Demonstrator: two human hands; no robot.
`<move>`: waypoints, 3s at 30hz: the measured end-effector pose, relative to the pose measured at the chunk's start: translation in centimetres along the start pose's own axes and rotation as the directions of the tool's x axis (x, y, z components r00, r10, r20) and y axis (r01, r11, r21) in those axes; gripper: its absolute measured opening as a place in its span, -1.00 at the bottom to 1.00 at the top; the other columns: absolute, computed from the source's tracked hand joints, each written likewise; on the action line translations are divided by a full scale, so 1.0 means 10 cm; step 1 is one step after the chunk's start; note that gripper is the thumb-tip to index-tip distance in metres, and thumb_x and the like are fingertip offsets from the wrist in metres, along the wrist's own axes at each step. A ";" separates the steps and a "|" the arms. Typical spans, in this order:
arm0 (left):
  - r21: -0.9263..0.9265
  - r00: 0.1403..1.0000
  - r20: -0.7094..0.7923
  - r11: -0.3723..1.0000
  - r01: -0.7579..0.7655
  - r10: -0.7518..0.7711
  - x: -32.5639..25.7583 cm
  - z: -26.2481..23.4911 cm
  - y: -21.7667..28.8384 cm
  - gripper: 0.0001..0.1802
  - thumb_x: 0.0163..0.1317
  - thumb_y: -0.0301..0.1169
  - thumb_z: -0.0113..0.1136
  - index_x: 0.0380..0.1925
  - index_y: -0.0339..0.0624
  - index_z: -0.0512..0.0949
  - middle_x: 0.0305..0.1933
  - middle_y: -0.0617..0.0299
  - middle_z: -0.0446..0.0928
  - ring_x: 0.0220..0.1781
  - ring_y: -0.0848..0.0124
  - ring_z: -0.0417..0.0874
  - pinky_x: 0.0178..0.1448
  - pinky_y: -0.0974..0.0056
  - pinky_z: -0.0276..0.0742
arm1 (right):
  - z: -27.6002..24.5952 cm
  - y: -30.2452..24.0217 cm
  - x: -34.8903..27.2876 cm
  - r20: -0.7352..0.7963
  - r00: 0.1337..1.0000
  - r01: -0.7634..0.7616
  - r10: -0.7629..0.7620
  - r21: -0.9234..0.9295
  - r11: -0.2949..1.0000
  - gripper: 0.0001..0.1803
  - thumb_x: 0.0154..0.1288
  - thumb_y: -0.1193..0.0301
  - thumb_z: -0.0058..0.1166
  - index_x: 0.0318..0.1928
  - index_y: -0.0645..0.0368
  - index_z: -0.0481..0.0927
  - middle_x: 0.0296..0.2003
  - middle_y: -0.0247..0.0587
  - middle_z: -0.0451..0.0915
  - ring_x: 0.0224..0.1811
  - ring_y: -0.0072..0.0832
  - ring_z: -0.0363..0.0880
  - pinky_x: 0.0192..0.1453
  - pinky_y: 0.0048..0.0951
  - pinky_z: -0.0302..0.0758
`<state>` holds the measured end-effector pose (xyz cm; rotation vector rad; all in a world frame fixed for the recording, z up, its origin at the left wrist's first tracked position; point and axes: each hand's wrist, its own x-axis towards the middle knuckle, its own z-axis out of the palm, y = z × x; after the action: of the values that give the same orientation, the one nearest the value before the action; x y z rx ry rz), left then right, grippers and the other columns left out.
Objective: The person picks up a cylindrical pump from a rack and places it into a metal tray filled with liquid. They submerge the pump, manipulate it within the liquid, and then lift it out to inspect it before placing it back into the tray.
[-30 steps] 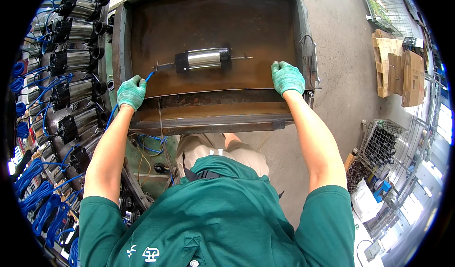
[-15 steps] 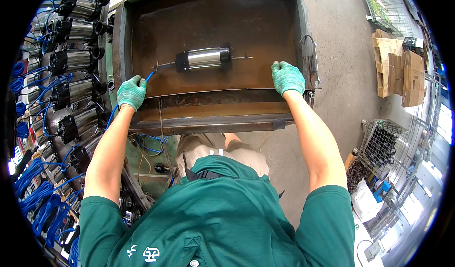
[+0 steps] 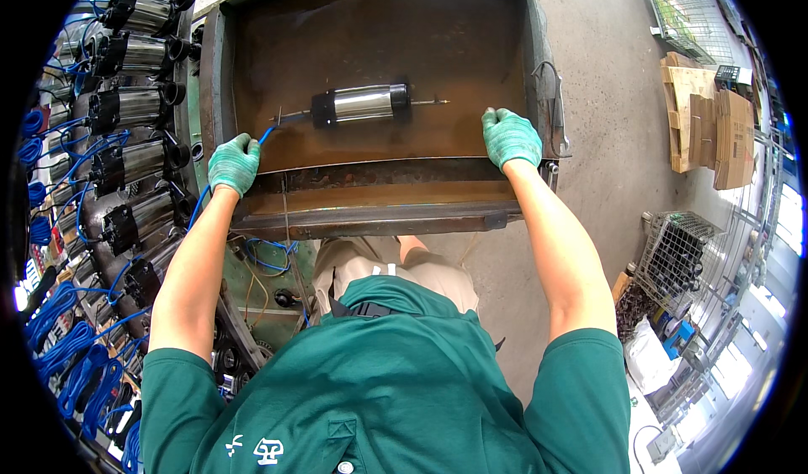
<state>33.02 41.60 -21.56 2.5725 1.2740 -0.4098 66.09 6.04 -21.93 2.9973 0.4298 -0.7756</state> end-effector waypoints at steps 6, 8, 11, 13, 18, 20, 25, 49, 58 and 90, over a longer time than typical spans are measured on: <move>-0.010 1.000 0.000 1.000 0.005 -0.005 -0.01 -0.02 0.02 -0.68 0.39 -0.08 0.14 -0.23 -0.05 0.71 -0.21 -0.09 0.71 -0.09 -0.17 0.70 0.01 -0.15 0.61 | 0.01 0.00 0.00 -0.008 1.000 -0.001 0.001 0.003 1.000 -0.46 0.57 -0.07 -0.19 0.05 0.00 0.74 0.01 0.06 0.73 0.13 0.07 0.67 0.25 0.05 0.57; -0.009 1.000 0.001 1.000 0.007 -0.007 0.00 -0.02 0.02 -0.68 0.39 -0.08 0.14 -0.22 -0.05 0.71 -0.21 -0.09 0.71 -0.09 -0.17 0.71 0.01 -0.15 0.61 | 0.02 0.01 0.01 -0.007 1.000 0.004 -0.003 0.003 1.000 -0.46 0.57 -0.07 -0.19 0.05 0.00 0.74 0.01 0.06 0.73 0.13 0.08 0.67 0.25 0.05 0.57; -0.004 1.000 0.002 1.000 0.007 -0.007 0.00 0.00 0.01 -0.67 0.39 -0.07 0.15 -0.22 -0.05 0.71 -0.21 -0.09 0.71 -0.09 -0.17 0.71 0.02 -0.15 0.61 | 0.03 0.03 0.03 -0.009 1.000 0.010 -0.010 0.004 1.000 -0.46 0.57 -0.07 -0.18 0.05 0.00 0.74 0.01 0.07 0.73 0.12 0.08 0.68 0.24 0.06 0.57; -0.004 1.000 0.009 1.000 0.006 -0.006 0.00 -0.01 0.01 -0.67 0.39 -0.07 0.15 -0.22 -0.04 0.71 -0.21 -0.09 0.71 -0.09 -0.17 0.71 0.01 -0.15 0.62 | 0.03 0.02 0.02 -0.016 1.000 0.009 -0.009 0.009 1.000 -0.46 0.56 -0.07 -0.18 0.04 0.00 0.74 0.01 0.07 0.73 0.12 0.08 0.68 0.24 0.06 0.57; -0.012 1.000 -0.004 1.000 0.000 0.000 0.00 0.00 0.00 -0.67 0.39 -0.07 0.15 -0.22 -0.04 0.72 -0.22 -0.09 0.71 -0.10 -0.17 0.71 0.00 -0.15 0.62 | 0.03 0.02 0.02 -0.013 1.000 0.002 -0.002 0.008 1.000 -0.47 0.56 -0.07 -0.18 0.04 0.00 0.74 0.01 0.06 0.73 0.12 0.08 0.68 0.24 0.05 0.57; -0.012 1.000 -0.005 1.000 0.002 -0.002 0.00 0.01 -0.01 -0.67 0.39 -0.07 0.15 -0.23 -0.04 0.71 -0.23 -0.10 0.71 -0.10 -0.17 0.71 0.00 -0.16 0.61 | 0.02 0.01 0.01 -0.010 1.000 -0.002 0.002 0.006 1.000 -0.46 0.56 -0.07 -0.18 0.04 0.00 0.74 0.01 0.06 0.73 0.12 0.08 0.68 0.24 0.05 0.57; -0.012 1.000 -0.010 1.000 -0.001 0.001 0.00 0.02 -0.01 -0.67 0.38 -0.06 0.15 -0.25 -0.04 0.70 -0.24 -0.11 0.70 -0.10 -0.19 0.70 -0.02 -0.17 0.60 | 0.00 0.00 -0.01 -0.012 1.000 -0.007 0.007 0.005 1.000 -0.46 0.57 -0.07 -0.18 0.04 0.00 0.74 0.02 0.05 0.73 0.12 0.08 0.67 0.24 0.05 0.57; -0.537 0.938 0.108 0.814 -0.222 0.328 0.34 0.56 1.82 -0.77 0.35 -0.37 0.28 -0.07 -0.23 0.60 -0.28 0.09 0.68 -0.28 0.31 0.69 -0.11 0.21 0.63 | -0.11 0.16 -0.01 0.054 0.999 -0.016 0.004 0.223 0.975 -0.51 0.59 0.00 -0.20 0.04 -0.02 0.73 -0.02 -0.04 0.76 0.07 -0.04 0.74 0.17 -0.03 0.64; -0.649 0.699 0.715 0.393 0.651 0.024 0.94 0.90 2.52 -0.87 0.46 -0.32 0.22 -0.09 -0.03 0.52 -0.30 0.26 0.62 -0.45 0.41 0.64 -0.49 0.30 0.50 | 0.01 0.26 -0.01 -0.076 0.995 0.080 -0.060 0.297 0.952 -0.53 0.60 0.02 -0.19 -0.08 0.05 0.72 -0.18 -0.07 0.78 -0.08 -0.07 0.76 0.03 0.00 0.66; -0.721 0.849 0.527 0.549 0.423 0.038 0.33 0.55 1.90 -0.84 0.39 -0.44 0.29 -0.32 -0.12 0.47 -0.36 0.19 0.60 -0.55 0.31 0.70 -0.52 0.23 0.74 | 0.01 0.27 0.01 -0.044 0.998 0.058 -0.048 0.275 0.960 -0.54 0.59 0.02 -0.18 -0.08 0.03 0.71 -0.18 -0.08 0.77 -0.09 -0.09 0.76 0.02 -0.01 0.66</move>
<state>49.38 30.93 -26.15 1.3962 1.1658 -0.3506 66.88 3.50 -22.17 3.2752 0.4389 -0.8522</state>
